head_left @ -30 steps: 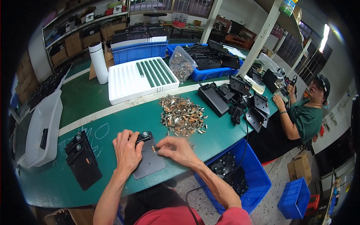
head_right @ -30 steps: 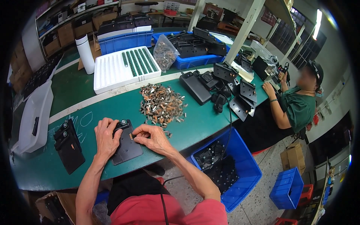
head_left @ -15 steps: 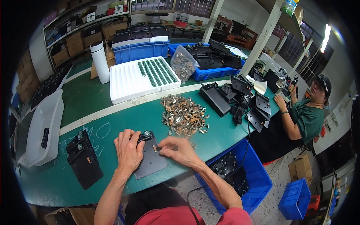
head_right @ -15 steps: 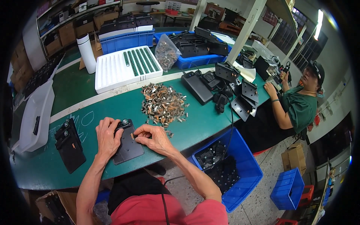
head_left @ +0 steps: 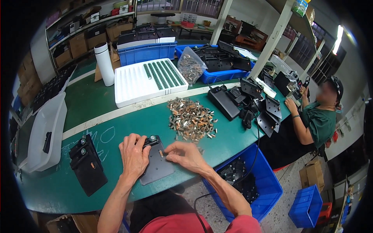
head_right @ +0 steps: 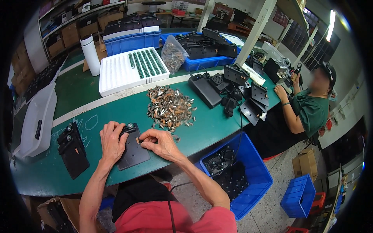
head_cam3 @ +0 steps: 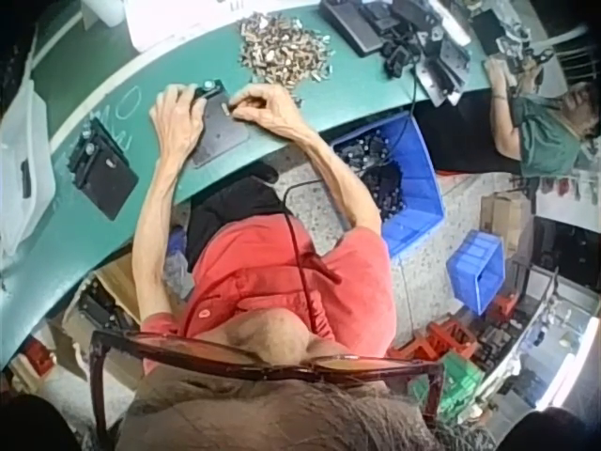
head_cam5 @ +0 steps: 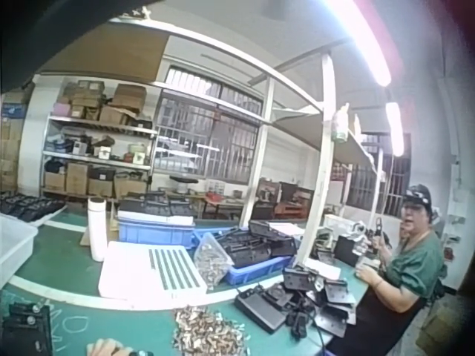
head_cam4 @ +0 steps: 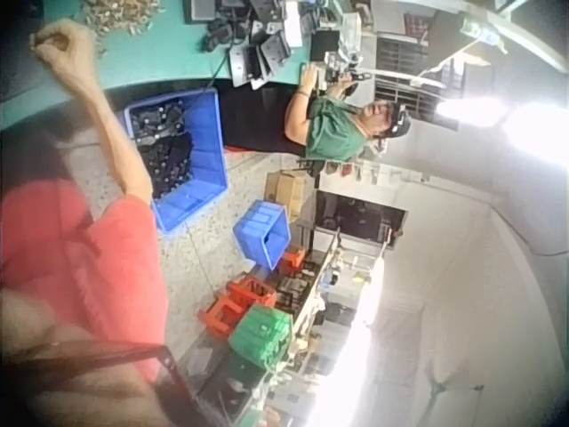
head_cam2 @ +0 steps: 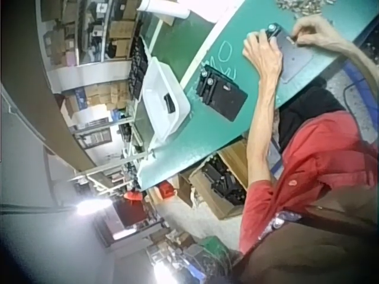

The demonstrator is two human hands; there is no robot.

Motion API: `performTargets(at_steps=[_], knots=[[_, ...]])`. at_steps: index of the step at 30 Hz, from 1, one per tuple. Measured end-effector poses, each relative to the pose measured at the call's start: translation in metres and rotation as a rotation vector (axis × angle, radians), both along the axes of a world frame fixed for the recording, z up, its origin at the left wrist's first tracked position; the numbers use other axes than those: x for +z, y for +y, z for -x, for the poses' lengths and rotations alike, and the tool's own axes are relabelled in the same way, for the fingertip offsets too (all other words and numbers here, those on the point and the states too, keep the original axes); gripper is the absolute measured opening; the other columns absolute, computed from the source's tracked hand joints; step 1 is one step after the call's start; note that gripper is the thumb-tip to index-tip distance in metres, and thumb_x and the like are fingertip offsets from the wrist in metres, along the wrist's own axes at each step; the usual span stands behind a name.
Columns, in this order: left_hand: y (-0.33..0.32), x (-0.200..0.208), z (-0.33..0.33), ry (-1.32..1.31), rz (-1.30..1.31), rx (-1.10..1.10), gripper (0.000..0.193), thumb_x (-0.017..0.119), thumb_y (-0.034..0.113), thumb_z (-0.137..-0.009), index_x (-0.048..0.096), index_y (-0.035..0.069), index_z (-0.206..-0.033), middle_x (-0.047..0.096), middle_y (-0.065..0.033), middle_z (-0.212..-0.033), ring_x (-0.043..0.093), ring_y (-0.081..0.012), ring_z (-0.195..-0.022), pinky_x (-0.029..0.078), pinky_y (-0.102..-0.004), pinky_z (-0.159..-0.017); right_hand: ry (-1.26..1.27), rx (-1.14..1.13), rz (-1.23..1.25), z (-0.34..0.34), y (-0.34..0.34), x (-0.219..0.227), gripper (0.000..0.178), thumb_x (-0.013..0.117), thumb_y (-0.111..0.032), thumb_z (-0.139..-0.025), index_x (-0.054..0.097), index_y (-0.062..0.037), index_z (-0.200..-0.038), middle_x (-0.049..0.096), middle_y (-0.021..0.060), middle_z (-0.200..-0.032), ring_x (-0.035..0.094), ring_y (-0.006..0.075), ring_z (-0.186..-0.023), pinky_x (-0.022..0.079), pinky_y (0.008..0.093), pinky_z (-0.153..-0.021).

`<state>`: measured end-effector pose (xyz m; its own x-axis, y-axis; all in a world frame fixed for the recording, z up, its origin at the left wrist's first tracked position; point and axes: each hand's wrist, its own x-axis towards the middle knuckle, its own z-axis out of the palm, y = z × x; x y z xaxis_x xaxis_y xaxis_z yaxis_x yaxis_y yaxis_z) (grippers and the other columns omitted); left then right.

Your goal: The person assembles small plastic parts, green components, and metal clips onto a base plate by hand at a factory workbench.

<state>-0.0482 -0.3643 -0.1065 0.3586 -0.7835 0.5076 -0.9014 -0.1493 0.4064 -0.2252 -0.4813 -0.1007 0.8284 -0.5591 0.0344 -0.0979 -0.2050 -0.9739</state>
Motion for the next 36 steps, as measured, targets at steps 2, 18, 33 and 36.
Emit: performTargets(at_steps=[2,18,33,36], knots=[[0.0,0.0,0.0,0.001,-0.001,0.002,0.032,0.072,0.011,-0.076,0.067,0.001,-0.106,0.055,-0.0092,-0.099,0.051,-0.0283,-0.095,0.038,-0.0422,-0.084,0.013,0.0,0.027,0.0,0.0,0.002,0.021,0.07,-0.007,-0.086,0.067,0.0026,-0.105,0.07,0.0062,-0.088,0.064,0.0111,-0.082,0.052,0.0256,-0.075],[-0.001,-0.002,0.001,0.001,0.006,0.005,0.031,0.072,0.013,-0.076,0.067,0.003,-0.105,0.056,-0.0073,-0.099,0.052,-0.0273,-0.095,0.037,-0.0423,-0.083,-0.083,-0.072,0.016,0.002,0.005,0.002,0.02,0.072,-0.003,-0.08,0.069,0.0014,-0.1,0.068,0.0053,-0.085,0.063,0.0098,-0.077,0.051,0.0243,-0.072],[-0.004,-0.01,-0.009,-0.199,0.032,0.066,0.02,0.064,0.025,-0.076,0.067,0.01,-0.089,0.057,-0.0065,-0.09,0.054,-0.0262,-0.091,0.042,-0.0433,-0.07,-0.057,-0.082,0.468,-0.014,0.009,0.009,0.027,0.068,0.001,-0.077,0.069,-0.0006,-0.104,0.06,0.011,-0.092,0.059,0.023,-0.084,0.047,0.0308,-0.075],[-0.001,-0.016,-0.005,-0.171,0.05,0.119,0.02,0.063,0.024,-0.077,0.066,0.01,-0.091,0.054,-0.0075,-0.094,0.05,-0.0278,-0.094,0.038,-0.0444,-0.074,-0.048,-0.077,0.503,-0.015,0.016,0.008,0.026,0.066,0.002,-0.077,0.068,0.0021,-0.103,0.059,0.0118,-0.092,0.059,0.0234,-0.087,0.046,0.0304,-0.077]])
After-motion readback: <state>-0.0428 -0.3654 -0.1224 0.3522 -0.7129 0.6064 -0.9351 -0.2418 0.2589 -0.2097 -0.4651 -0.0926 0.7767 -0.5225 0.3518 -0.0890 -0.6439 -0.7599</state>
